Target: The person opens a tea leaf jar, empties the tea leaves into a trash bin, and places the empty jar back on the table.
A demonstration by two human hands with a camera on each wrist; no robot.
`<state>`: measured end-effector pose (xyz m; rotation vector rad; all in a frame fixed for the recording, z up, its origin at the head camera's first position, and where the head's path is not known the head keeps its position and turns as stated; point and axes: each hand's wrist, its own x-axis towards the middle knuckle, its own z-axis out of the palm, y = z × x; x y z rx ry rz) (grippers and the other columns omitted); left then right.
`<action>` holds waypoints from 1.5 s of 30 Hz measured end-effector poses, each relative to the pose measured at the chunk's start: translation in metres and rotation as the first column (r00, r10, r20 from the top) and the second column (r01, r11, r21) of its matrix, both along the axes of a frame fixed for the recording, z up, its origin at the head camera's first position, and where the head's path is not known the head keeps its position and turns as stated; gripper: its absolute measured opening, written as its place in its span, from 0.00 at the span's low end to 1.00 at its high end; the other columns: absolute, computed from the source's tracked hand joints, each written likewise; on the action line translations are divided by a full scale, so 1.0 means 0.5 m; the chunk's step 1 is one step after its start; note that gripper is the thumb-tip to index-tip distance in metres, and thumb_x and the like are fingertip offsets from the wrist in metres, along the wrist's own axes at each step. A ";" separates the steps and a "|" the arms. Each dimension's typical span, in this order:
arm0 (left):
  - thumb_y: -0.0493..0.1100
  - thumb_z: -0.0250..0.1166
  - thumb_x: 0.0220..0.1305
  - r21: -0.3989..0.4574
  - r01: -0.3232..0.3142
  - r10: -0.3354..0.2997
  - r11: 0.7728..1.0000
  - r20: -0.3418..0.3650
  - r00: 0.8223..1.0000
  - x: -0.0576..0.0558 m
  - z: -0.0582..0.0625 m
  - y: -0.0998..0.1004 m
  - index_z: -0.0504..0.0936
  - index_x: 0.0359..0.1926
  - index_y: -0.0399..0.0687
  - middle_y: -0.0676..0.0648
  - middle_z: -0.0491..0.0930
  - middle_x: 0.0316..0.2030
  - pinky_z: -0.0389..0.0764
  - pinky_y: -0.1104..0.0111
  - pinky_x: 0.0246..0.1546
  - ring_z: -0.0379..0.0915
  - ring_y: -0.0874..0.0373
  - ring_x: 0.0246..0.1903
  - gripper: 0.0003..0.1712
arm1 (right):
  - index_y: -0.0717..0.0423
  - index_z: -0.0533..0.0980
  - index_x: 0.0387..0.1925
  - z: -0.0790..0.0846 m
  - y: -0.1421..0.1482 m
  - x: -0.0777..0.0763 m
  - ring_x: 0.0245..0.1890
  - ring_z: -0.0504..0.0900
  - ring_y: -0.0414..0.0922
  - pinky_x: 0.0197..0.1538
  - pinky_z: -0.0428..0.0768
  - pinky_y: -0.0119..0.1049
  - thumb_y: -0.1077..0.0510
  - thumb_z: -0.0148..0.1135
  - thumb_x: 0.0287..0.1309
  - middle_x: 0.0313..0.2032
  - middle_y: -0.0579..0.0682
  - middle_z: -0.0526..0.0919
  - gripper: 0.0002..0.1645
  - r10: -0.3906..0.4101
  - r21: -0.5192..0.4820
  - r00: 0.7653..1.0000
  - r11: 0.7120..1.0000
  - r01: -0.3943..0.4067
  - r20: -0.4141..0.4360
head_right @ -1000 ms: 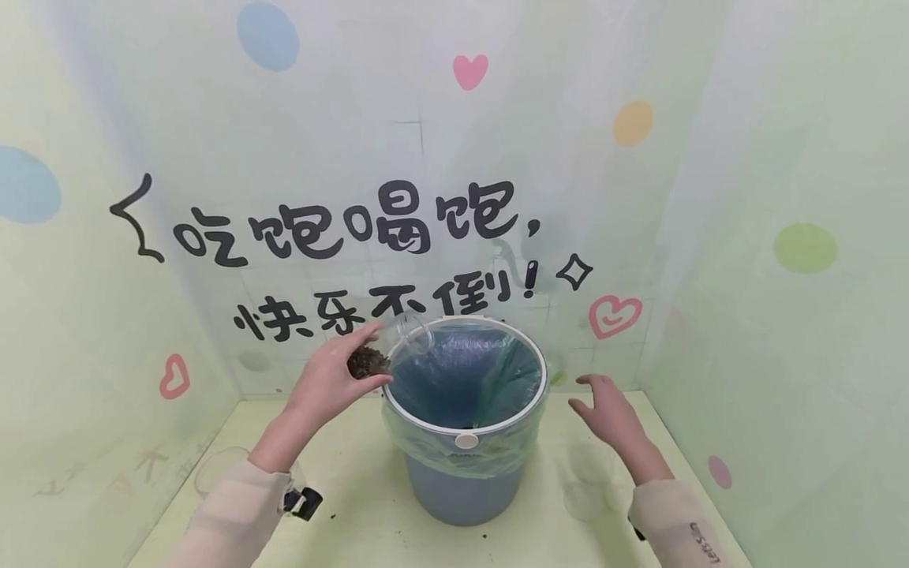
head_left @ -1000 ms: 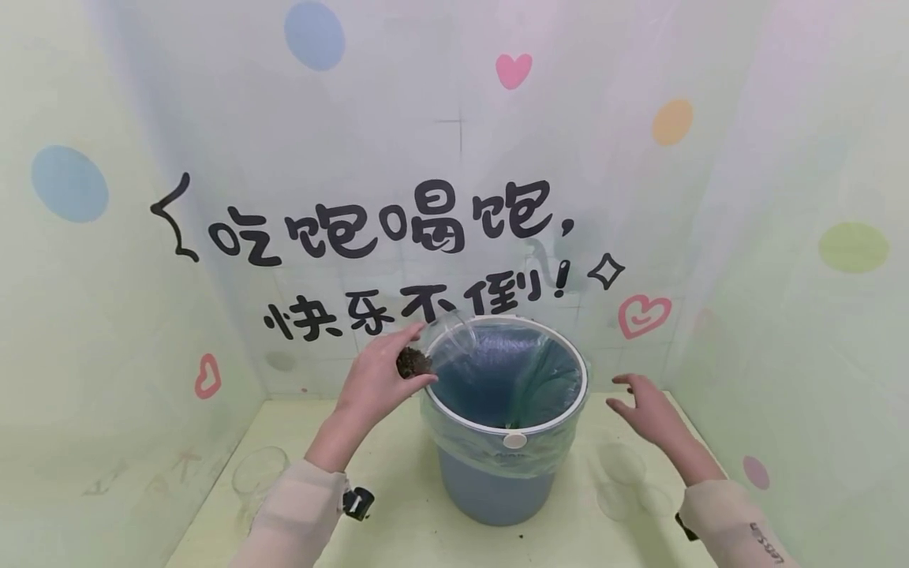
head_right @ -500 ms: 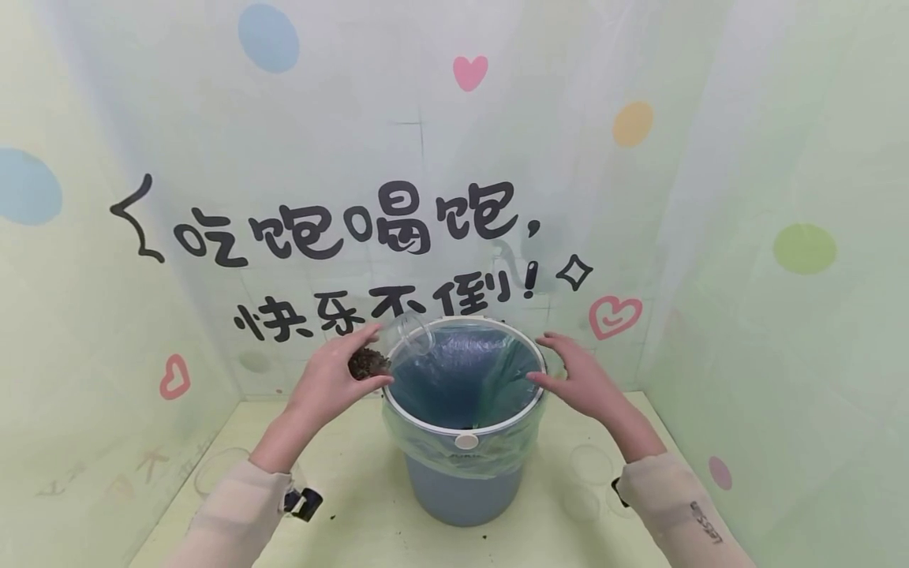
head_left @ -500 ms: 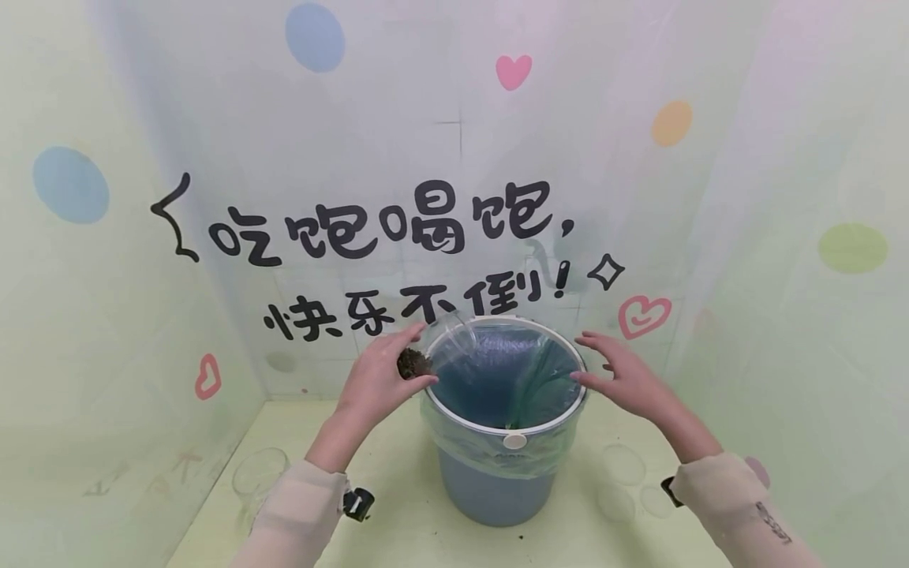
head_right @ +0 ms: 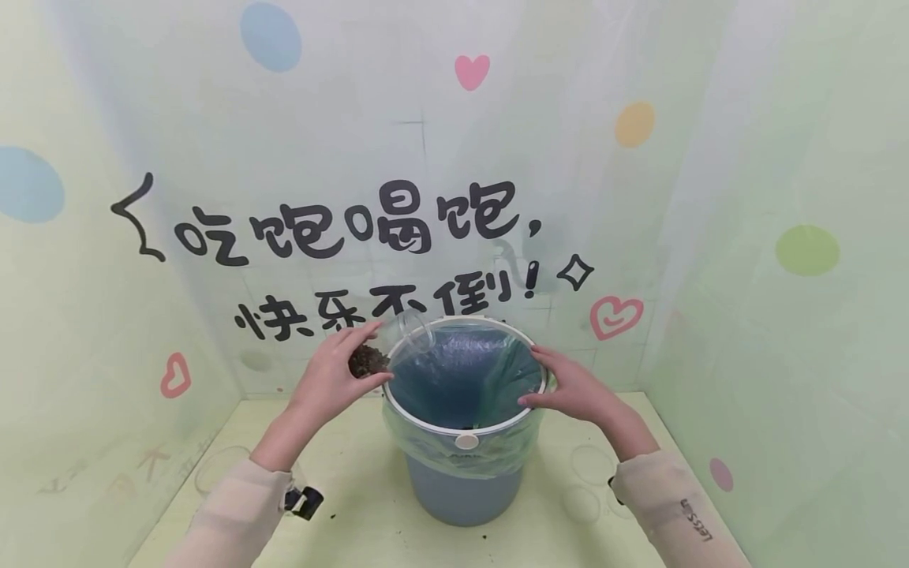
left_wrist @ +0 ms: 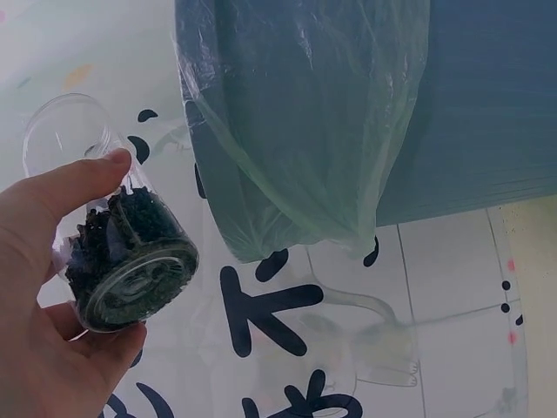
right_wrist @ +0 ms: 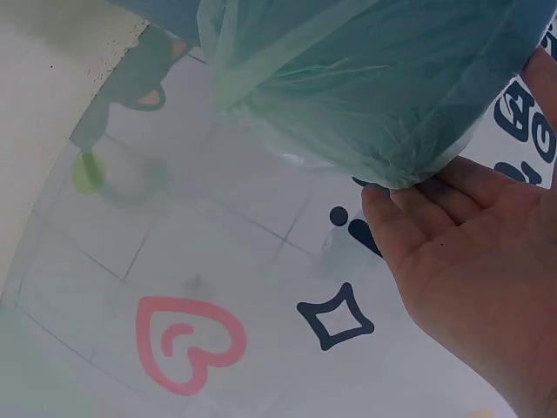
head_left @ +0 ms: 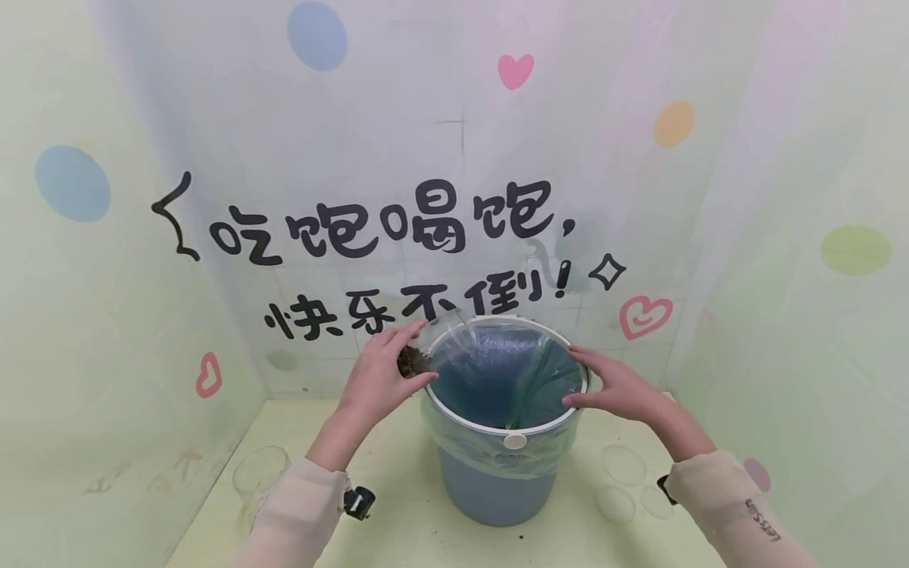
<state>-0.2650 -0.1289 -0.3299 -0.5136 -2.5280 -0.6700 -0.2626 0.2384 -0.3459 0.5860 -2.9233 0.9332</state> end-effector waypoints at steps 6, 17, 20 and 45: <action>0.53 0.79 0.50 -0.006 -0.012 0.012 1.000 -0.003 1.000 -0.002 0.000 0.003 0.71 0.69 0.56 0.43 0.77 0.56 0.81 0.49 0.52 0.73 0.42 0.56 0.45 | 0.66 0.58 0.73 0.000 0.001 -0.001 0.72 0.58 0.69 0.69 0.64 0.67 0.42 0.73 0.53 0.74 0.68 0.58 0.57 0.013 0.000 1.000 1.000 -0.013 0.019; 0.51 0.79 0.50 0.045 0.016 -0.018 0.999 0.039 0.999 -0.009 0.005 0.014 0.65 0.73 0.53 0.44 0.78 0.57 0.80 0.49 0.56 0.76 0.44 0.57 0.50 | 0.66 0.58 0.73 -0.002 0.002 -0.001 0.73 0.58 0.69 0.69 0.64 0.67 0.43 0.73 0.53 0.74 0.68 0.57 0.56 0.015 -0.033 0.999 0.999 -0.013 0.045; 0.50 0.79 0.51 0.107 0.016 -0.025 0.994 0.084 0.996 -0.009 0.008 0.017 0.62 0.70 0.45 0.44 0.80 0.58 0.78 0.49 0.59 0.76 0.44 0.59 0.50 | 0.66 0.58 0.73 -0.002 0.002 -0.002 0.73 0.58 0.69 0.69 0.64 0.67 0.43 0.73 0.53 0.74 0.68 0.57 0.56 0.017 -0.037 0.999 0.999 -0.015 0.048; 0.44 0.79 0.51 0.453 0.057 -0.189 0.890 0.251 0.949 -0.019 0.002 0.015 0.69 0.64 0.48 0.42 0.74 0.62 0.69 0.47 0.68 0.68 0.44 0.65 0.42 | 0.64 0.57 0.74 -0.008 0.007 -0.004 0.73 0.57 0.69 0.69 0.63 0.67 0.43 0.73 0.54 0.74 0.67 0.57 0.56 0.015 -0.055 0.999 0.998 -0.012 0.049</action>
